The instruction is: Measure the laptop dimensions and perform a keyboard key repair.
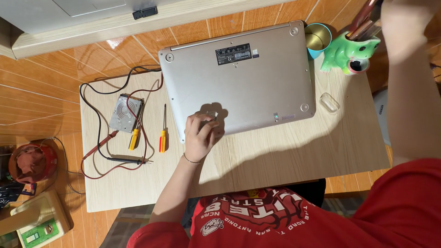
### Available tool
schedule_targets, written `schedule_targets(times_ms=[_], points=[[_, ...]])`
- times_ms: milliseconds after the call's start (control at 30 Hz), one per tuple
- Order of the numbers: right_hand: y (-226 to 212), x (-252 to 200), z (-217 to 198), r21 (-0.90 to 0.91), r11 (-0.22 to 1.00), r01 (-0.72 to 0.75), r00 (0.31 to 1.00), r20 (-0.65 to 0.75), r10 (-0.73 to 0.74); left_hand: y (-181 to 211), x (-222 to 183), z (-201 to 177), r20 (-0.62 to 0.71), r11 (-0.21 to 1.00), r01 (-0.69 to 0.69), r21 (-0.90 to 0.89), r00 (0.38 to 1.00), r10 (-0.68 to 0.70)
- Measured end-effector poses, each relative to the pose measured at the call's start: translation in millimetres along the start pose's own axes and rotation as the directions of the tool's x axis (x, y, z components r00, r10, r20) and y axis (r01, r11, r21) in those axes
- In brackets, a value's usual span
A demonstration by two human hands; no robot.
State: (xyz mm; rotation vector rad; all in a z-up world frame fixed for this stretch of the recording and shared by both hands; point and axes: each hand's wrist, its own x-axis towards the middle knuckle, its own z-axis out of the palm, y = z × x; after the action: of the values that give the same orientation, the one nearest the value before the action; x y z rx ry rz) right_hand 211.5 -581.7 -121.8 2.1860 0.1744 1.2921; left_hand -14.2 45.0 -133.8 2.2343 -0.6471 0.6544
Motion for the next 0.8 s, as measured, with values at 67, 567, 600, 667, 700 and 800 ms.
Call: schedule_targets(times_ms=[67,567,600,667,700,800], points=[[4,-5,-3,0.109,0.992,-0.069,0.997,-0.013,0.071,0,-1,0,-0.002,1.0,-0.009,-0.004,1.0,0.009],[-227,44,-294,0.373,-0.756,-0.539,0.558,0.83,0.011,59,21,23,0.406,0.453,0.464,-0.761,0.886,-0.225],[-245,34,-294,0.229,-0.805,-0.547,0.488,0.869,-0.084,64,28,24,0.403,0.418,0.459,-0.784,0.888,-0.221],[-251,29,-295,0.196,-0.809,-0.554,0.5,0.855,-0.135,55,28,42,0.397,0.447,0.47,-0.761,0.883,-0.252],[-254,26,-295,0.167,-0.809,-0.563,0.514,0.838,-0.184,51,28,51,0.386,0.474,0.477,-0.74,0.878,-0.281],[-220,27,-272,0.72,-0.423,-0.55,0.753,0.647,0.122,42,53,61,0.436,0.487,0.517,-0.704,0.856,-0.278]])
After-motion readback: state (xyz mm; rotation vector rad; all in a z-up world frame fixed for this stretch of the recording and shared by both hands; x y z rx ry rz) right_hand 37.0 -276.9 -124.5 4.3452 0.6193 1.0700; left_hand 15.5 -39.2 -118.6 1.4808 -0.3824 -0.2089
